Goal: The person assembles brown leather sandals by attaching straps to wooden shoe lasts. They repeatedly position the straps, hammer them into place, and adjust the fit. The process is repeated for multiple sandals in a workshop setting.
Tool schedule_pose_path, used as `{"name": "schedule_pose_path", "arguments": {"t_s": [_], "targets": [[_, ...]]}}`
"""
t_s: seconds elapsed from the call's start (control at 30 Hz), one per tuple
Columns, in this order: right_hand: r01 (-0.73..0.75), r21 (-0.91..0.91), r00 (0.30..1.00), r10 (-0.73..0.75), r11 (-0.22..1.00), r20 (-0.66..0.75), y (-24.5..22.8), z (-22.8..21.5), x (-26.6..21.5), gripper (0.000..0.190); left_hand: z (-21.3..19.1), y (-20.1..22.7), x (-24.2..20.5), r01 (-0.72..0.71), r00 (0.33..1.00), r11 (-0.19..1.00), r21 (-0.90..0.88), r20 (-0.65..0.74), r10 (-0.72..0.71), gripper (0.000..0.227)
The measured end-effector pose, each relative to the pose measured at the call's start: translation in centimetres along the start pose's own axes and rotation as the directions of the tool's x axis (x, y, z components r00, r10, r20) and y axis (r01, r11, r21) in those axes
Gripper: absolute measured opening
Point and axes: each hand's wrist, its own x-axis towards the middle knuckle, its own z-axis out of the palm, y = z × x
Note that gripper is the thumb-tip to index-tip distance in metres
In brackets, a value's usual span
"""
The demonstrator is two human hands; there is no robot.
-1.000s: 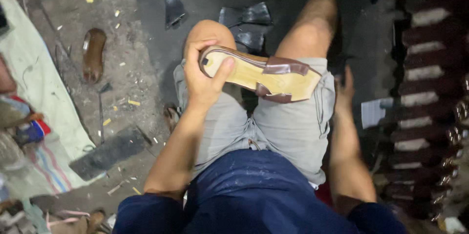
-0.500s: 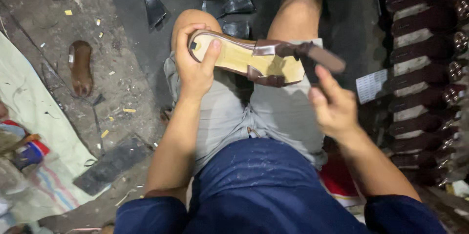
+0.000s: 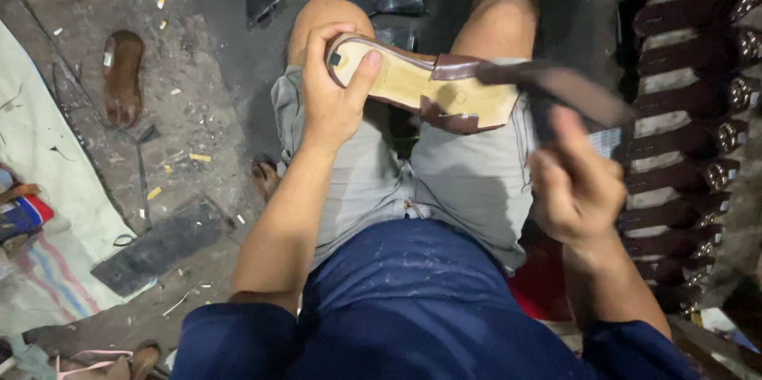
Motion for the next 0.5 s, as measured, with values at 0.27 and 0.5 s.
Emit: {"name": "schedule_pose_path", "arguments": {"t_s": [0.27,0.5], "targets": [[0.245,-0.156,0.968,-0.234,0.957,0.086,1.7,2.3,1.0,0.039,0.0,-0.8,0.2,-0.002,1.0,1.0,-0.008,-0.012,0.002,0.042],[0.101,-0.052,0.98,-0.09,0.994,0.177,1.8,3.6,1.3,0.047,-0.2,-1.3,-0.7,0.003,1.0,1.0,-0.022,-0.016,-0.003,0.043]]}}
